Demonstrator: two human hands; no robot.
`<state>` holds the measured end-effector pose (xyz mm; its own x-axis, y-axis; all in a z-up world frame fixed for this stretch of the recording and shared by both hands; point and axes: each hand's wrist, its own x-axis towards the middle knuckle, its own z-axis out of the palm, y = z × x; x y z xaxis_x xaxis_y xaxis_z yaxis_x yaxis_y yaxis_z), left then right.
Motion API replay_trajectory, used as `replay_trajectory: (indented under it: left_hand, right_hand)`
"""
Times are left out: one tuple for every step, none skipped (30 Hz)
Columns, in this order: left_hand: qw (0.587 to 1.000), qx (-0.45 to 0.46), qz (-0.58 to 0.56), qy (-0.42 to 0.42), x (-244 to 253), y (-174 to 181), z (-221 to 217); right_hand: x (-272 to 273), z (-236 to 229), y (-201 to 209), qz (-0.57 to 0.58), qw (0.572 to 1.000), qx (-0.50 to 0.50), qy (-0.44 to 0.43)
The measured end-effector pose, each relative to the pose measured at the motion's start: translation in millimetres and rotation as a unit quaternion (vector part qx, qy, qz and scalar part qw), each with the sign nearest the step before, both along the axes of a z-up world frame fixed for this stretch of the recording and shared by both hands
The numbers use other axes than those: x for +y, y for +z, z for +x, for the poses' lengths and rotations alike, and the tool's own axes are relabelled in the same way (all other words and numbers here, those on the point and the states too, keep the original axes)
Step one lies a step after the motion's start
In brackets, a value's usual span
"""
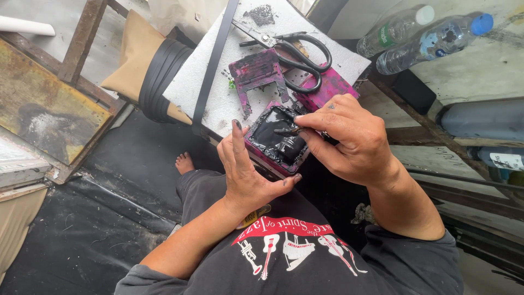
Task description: The person pours a dark liquid from a plastic bottle into a small container, then uses a water bottle to add water and stirs the mixture with a small stick. The person repeatedly adds water and stirs to blend the contents.
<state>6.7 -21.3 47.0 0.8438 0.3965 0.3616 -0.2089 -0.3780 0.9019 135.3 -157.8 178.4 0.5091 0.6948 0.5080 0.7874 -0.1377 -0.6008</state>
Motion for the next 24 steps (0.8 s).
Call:
replay_trajectory:
  left_hand:
    - [1.0,0.0,0.0,0.001,-1,-1,0]
    - [1.0,0.0,-0.001,0.003,0,-1,0]
    - [1.0,-0.003,0.004,0.005,0,-1,0]
    - [1.0,-0.006,0.01,0.006,0,-2,-1]
    - [1.0,-0.005,0.008,0.007,0,-3,-1]
    - [1.0,-0.009,0.015,0.008,0,-4,-1]
    - [1.0,-0.013,0.022,0.008,0,-6,0]
    - [1.0,-0.013,0.021,0.008,0,-5,0]
    - [1.0,-0.013,0.023,0.008,0,-5,0]
    - [1.0,-0.014,0.024,0.008,0,-5,-1]
    - [1.0,-0.014,0.022,0.009,0,-4,0]
    - [1.0,-0.015,0.02,0.012,-1,-4,1]
    - [1.0,-0.015,0.019,0.014,0,-3,0]
    - [1.0,-0.014,0.018,0.016,-1,-4,0]
    - [0.999,-0.018,0.022,0.018,-1,-5,0]
    - [0.999,-0.023,0.026,0.02,-1,-6,-1]
    - [0.999,-0.024,0.025,0.021,-1,-6,-1]
    - [0.999,-0.027,0.019,0.019,-1,-6,-1]
    - [0.999,-0.031,0.014,0.018,-1,-6,0]
    - [0.999,-0.032,0.013,0.02,-1,-5,0]
    - [0.999,-0.031,0.01,0.02,0,-5,0]
    - [0.999,-0.029,0.007,0.02,-1,-4,0]
    - [0.999,-0.03,0.007,0.018,0,-5,0]
    - [0.999,-0.032,0.009,0.019,-1,-6,0]
  right_hand:
    - [0,0,1,-0.004,1.0,-0.002,0.001]
    - [2,0,1,-0.005,1.0,-0.002,0.003]
    - [3,-1,0,-0.009,1.0,-0.006,0.01]
    - [3,-2,0,-0.013,1.0,-0.01,0.017]
    - [6,-4,-6,-0.015,1.0,-0.009,0.017]
    - [9,-7,-13,-0.017,0.999,-0.004,0.035]
    - [12,-8,-19,-0.018,0.999,-0.001,0.052]
    - [13,-5,-19,-0.019,0.999,0.0,0.051]
    - [14,-2,-19,-0.024,0.999,-0.014,0.046]
    - [15,1,-19,-0.03,0.998,-0.028,0.042]
    - [12,2,-15,-0.031,0.998,-0.027,0.043]
    - [9,2,-11,-0.02,0.999,-0.029,0.035]
    - [6,2,-7,-0.008,0.999,-0.031,0.028]
    - [10,-1,-10,-0.009,0.999,-0.03,0.03]
    - [13,-5,-13,-0.016,0.999,-0.03,0.039]
    - [17,-8,-16,-0.022,0.998,-0.031,0.047]
    - [14,-4,-15,-0.024,0.998,-0.032,0.048]
    - [11,1,-15,-0.021,0.999,-0.031,0.032]
    - [9,6,-15,-0.019,0.999,-0.031,0.018]
    - [3,8,-12,-0.02,0.999,-0.032,0.021]
    - [-2,11,-9,-0.012,0.999,-0.053,-0.001]
    - [-8,14,-6,-0.004,0.997,-0.074,-0.023]
    - [-6,12,-8,-0.005,0.997,-0.075,-0.024]
    - [-4,11,-11,-0.007,0.995,-0.096,-0.028]
